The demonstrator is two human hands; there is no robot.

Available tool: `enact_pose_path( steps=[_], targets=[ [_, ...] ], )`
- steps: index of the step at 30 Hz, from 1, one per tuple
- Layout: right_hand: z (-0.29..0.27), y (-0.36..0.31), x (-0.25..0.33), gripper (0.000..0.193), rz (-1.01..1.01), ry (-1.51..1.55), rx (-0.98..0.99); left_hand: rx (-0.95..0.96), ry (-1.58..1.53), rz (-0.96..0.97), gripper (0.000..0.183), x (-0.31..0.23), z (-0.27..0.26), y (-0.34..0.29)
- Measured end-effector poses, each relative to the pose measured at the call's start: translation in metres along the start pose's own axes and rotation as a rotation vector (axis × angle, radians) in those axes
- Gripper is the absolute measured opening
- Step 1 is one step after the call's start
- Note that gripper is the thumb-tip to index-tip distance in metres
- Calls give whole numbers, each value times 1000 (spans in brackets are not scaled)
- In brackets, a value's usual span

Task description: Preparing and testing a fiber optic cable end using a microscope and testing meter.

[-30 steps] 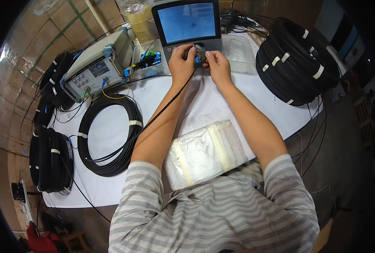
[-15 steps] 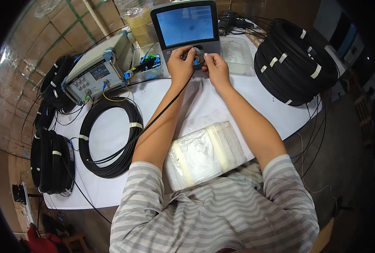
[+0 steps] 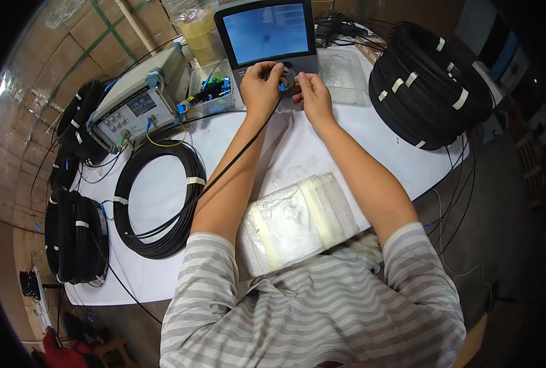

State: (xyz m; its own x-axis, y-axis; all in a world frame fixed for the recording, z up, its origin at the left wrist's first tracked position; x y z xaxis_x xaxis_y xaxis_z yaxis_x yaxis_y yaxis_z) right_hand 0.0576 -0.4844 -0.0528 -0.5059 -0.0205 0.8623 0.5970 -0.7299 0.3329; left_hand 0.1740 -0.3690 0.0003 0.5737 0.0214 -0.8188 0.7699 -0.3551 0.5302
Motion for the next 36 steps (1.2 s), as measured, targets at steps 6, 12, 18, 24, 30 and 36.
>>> enact_pose_path(
  steps=[6,12,18,24,30,36],
  targets=[
    [-1,-2,-5,36,21,-25,3,-6,21,43,24,0,-1,-2],
    [1,-4,-5,38,38,-24,4,-15,72,57,25,-5,-5,-2],
    [2,-9,-7,45,29,-37,30,-1,7,36,27,-3,-1,-4],
    [5,-12,-6,46,21,-78,45,20,-17,8,24,5,1,-1],
    [6,-15,-4,46,25,-87,45,-2,44,72,24,-3,-4,-4],
    [6,-16,-4,45,17,-94,52,-9,9,55,24,-3,-2,-5]
  ],
)
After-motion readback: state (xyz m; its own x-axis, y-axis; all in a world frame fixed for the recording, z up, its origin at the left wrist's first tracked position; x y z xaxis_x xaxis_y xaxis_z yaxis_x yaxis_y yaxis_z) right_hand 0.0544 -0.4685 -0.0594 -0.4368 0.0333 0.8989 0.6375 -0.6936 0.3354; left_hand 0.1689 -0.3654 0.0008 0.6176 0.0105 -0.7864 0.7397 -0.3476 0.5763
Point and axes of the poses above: each hand's wrist, its own y-axis towards the middle knuckle, its own z-axis out of the palm, x = y × z, the point moved 8 cm from there along y, towards the middle knuckle, and after that the axes turned 12 degrees about y, right-handed, at the moved point
